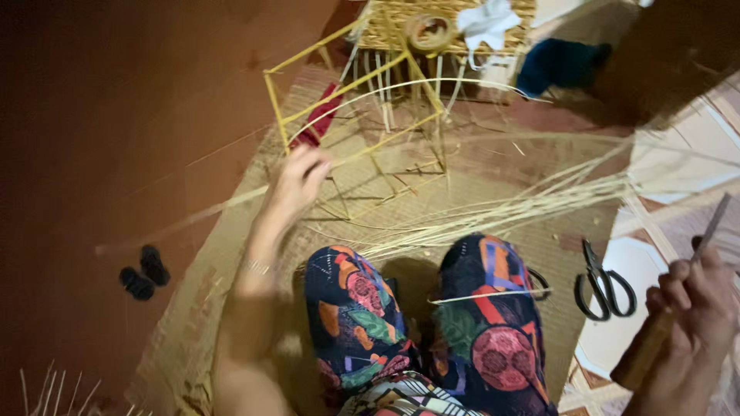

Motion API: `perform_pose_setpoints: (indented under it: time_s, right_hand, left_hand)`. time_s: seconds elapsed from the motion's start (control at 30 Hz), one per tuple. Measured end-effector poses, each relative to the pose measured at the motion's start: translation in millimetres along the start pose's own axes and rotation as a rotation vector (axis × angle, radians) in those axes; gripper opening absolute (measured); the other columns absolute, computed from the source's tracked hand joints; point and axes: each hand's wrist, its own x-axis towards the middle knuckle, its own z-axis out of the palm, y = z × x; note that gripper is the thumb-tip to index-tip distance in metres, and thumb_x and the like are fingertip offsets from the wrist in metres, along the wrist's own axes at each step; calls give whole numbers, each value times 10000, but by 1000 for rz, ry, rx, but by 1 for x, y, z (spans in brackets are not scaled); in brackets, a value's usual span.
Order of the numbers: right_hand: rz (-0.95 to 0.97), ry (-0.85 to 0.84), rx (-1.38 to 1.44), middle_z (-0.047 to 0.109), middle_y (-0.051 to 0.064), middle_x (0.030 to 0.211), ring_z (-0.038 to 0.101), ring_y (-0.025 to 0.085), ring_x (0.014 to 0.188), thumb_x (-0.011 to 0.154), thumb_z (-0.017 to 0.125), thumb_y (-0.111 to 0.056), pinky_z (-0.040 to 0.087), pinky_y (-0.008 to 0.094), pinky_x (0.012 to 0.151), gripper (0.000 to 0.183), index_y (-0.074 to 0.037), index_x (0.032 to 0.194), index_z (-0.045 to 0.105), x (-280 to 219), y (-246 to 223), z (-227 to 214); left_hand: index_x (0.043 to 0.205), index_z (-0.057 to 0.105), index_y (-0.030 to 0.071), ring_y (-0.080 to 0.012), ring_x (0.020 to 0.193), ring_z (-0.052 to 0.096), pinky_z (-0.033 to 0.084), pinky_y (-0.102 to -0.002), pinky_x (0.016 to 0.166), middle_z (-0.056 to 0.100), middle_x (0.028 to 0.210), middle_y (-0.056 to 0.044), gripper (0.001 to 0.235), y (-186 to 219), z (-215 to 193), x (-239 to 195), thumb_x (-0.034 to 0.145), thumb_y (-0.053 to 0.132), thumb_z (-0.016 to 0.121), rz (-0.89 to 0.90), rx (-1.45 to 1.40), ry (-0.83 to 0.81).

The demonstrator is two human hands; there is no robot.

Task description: The person sits on a mat and uses a knife to shave thin strips from bamboo stalks. They repeatedly hold a stalk, shave it with the knife, and place the resulting strip onto a yellow metal frame. Scissors are also used to trim the strips.

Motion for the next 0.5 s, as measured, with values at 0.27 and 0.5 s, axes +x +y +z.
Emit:
perform_pose_setpoints:
  time_s: [0.27,0.5]
  right_hand:
    - [37,64,-306,629,41,847,446,78,533,1056,583,-166,347,250,454,373,-71,1409,507,-19,33,12]
    - [329,-142,11,640,118,646,494,160,355,979,622,-136,393,283,288,471,2,1402,467,-73,64,77]
  left_hand:
    - [980,705,46,-350,947,631,502,-439,834,624,964,-145,48,-45,81,107,933,54,696,178,41,193]
    - [931,710,90,-339,1111,546,452,-458,944,628,1110,-120,65,-108,162,133,876,61,727,126,132,287]
